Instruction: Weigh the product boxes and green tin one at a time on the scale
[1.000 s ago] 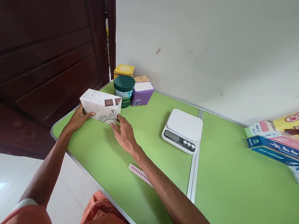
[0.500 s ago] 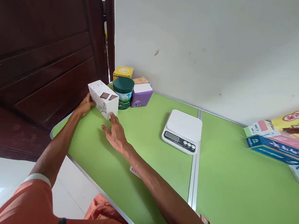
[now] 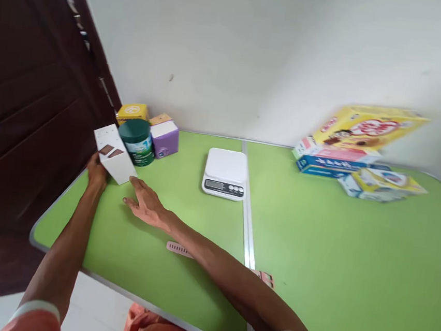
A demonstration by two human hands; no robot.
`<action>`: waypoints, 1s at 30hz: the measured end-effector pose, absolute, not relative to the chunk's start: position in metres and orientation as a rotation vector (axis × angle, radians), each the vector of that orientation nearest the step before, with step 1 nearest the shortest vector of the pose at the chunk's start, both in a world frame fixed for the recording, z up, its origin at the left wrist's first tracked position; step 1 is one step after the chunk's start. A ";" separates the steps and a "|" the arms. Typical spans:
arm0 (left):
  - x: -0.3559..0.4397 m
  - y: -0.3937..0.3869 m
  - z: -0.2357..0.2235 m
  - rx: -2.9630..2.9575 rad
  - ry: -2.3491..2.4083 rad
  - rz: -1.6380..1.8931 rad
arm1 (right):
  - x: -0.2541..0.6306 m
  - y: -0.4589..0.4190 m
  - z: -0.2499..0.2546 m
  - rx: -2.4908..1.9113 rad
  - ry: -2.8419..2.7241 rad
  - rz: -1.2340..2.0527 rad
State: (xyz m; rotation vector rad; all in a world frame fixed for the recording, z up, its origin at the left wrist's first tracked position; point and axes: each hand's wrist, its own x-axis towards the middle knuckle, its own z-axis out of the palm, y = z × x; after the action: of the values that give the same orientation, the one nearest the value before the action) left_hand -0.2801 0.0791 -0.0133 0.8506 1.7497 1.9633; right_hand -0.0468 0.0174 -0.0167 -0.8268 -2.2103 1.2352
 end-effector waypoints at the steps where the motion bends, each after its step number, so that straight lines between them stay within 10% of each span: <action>1: -0.278 0.072 -0.009 0.718 1.831 2.051 | -0.034 0.018 -0.019 -0.820 -2.206 1.217; 6: -0.232 0.010 0.023 0.875 2.037 2.356 | 0.056 0.020 -0.038 -0.902 -2.064 1.052; 12: -0.087 -0.029 0.037 1.638 1.695 1.861 | 0.168 0.005 -0.048 -1.040 -1.887 0.856; 18: 0.071 0.021 0.007 1.998 0.991 0.944 | 0.258 -0.015 -0.050 -1.134 -1.660 0.733; 30: 0.287 0.161 -0.028 1.960 1.141 1.055 | 0.459 0.046 -0.084 -1.626 -0.669 0.088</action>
State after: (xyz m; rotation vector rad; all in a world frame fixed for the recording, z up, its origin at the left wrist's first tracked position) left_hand 0.2870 0.1614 -0.0279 1.9598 1.1413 1.0554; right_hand 0.4590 0.0464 -0.0837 -1.6262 -0.6690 0.0884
